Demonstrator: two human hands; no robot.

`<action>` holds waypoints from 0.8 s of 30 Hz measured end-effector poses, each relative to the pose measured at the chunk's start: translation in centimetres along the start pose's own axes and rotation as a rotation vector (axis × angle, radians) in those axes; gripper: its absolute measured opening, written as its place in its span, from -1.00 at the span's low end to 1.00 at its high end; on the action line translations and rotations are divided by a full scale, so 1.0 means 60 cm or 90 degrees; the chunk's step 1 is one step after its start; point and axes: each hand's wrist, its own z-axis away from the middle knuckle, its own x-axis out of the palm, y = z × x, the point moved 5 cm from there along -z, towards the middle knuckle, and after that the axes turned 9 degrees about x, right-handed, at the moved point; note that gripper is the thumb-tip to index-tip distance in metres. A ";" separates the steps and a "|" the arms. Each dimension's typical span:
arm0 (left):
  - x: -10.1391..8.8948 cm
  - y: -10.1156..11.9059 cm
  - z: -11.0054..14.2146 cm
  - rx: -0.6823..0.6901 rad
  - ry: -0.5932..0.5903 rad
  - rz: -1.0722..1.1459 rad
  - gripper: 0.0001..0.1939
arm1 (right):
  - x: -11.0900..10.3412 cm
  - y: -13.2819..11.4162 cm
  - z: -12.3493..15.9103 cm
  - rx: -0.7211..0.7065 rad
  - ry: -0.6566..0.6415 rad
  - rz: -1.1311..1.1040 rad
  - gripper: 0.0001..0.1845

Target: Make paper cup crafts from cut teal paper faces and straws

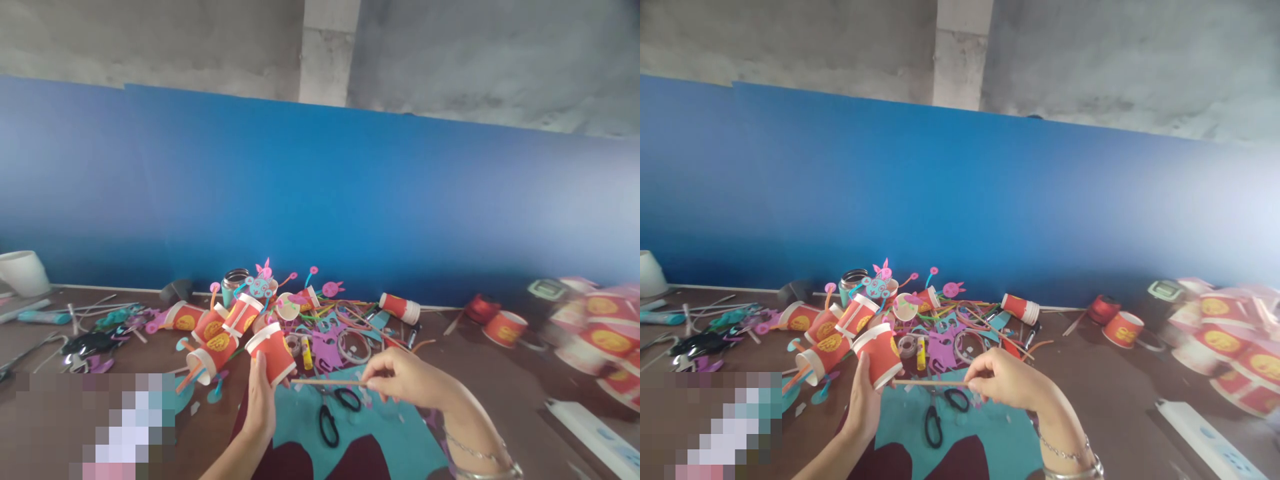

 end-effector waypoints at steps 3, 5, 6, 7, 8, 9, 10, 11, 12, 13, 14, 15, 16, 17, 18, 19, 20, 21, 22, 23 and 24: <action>0.007 0.005 0.002 -0.054 0.003 0.054 -0.48 | 0.002 0.002 -0.002 0.005 0.011 0.007 -0.78; 0.007 0.007 0.003 -0.069 0.033 0.072 -0.48 | 0.006 -0.002 -0.006 0.002 0.024 0.012 -0.77; 0.007 0.007 0.003 -0.077 0.040 0.083 -0.48 | 0.010 -0.005 -0.008 -0.001 0.025 0.011 -0.77; 0.009 0.007 0.004 -0.086 0.038 0.094 -0.47 | 0.014 -0.008 -0.011 -0.004 0.022 0.006 -0.76; 0.011 0.008 0.004 -0.094 0.032 0.105 -0.47 | 0.017 -0.011 -0.013 -0.006 0.017 0.001 -0.76; 0.014 0.009 0.004 -0.099 0.026 0.114 -0.46 | 0.021 -0.014 -0.014 -0.008 0.014 -0.003 -0.77; 0.016 0.010 0.005 -0.102 0.023 0.122 -0.45 | 0.024 -0.016 -0.016 -0.010 0.012 -0.004 -0.77; 0.018 0.013 0.005 -0.103 0.024 0.128 -0.45 | 0.026 -0.019 -0.017 -0.012 0.012 -0.003 -0.77; 0.020 0.015 0.005 -0.103 0.027 0.132 -0.45 | 0.028 -0.020 -0.018 -0.014 0.013 -0.001 -0.78; 0.021 0.017 0.005 -0.101 0.028 0.137 -0.44 | 0.030 -0.021 -0.020 -0.014 0.014 0.002 -0.78; 0.022 0.017 0.005 -0.099 0.027 0.140 -0.44 | 0.033 -0.022 -0.022 -0.014 0.013 0.003 -0.78; 0.023 0.016 0.005 -0.096 0.023 0.142 -0.43 | 0.036 -0.022 -0.024 -0.014 0.010 0.000 -0.77; 0.022 0.014 0.005 -0.092 0.018 0.138 -0.43 | 0.040 -0.022 -0.026 -0.015 0.005 -0.004 -0.77; 0.019 0.009 0.004 -0.086 0.014 0.126 -0.42 | 0.045 -0.022 -0.028 -0.017 -0.003 -0.008 -0.76; 0.013 0.002 0.004 -0.079 0.015 0.105 -0.41 | 0.051 -0.022 -0.031 -0.017 -0.010 -0.013 -0.76; 0.004 -0.006 0.003 -0.071 0.019 0.072 -0.40 | 0.057 -0.023 -0.033 -0.016 -0.017 -0.019 -0.77; -0.008 -0.016 0.003 -0.061 0.037 0.023 -0.41 | 0.064 -0.023 -0.036 -0.013 -0.026 -0.024 -0.78; -0.021 -0.026 0.003 -0.054 0.062 -0.028 -0.41 | 0.070 -0.022 -0.038 -0.006 -0.037 -0.029 -0.80; -0.033 -0.036 0.004 -0.049 0.082 -0.077 -0.41 | 0.078 -0.022 -0.041 0.003 -0.053 -0.034 -0.82; -0.042 -0.045 0.004 -0.042 0.087 -0.118 -0.41 | 0.086 -0.022 -0.043 0.012 -0.071 -0.043 -0.83; -0.046 -0.052 0.005 -0.035 0.069 -0.141 -0.41 | 0.094 -0.023 -0.046 0.018 -0.092 -0.054 -0.84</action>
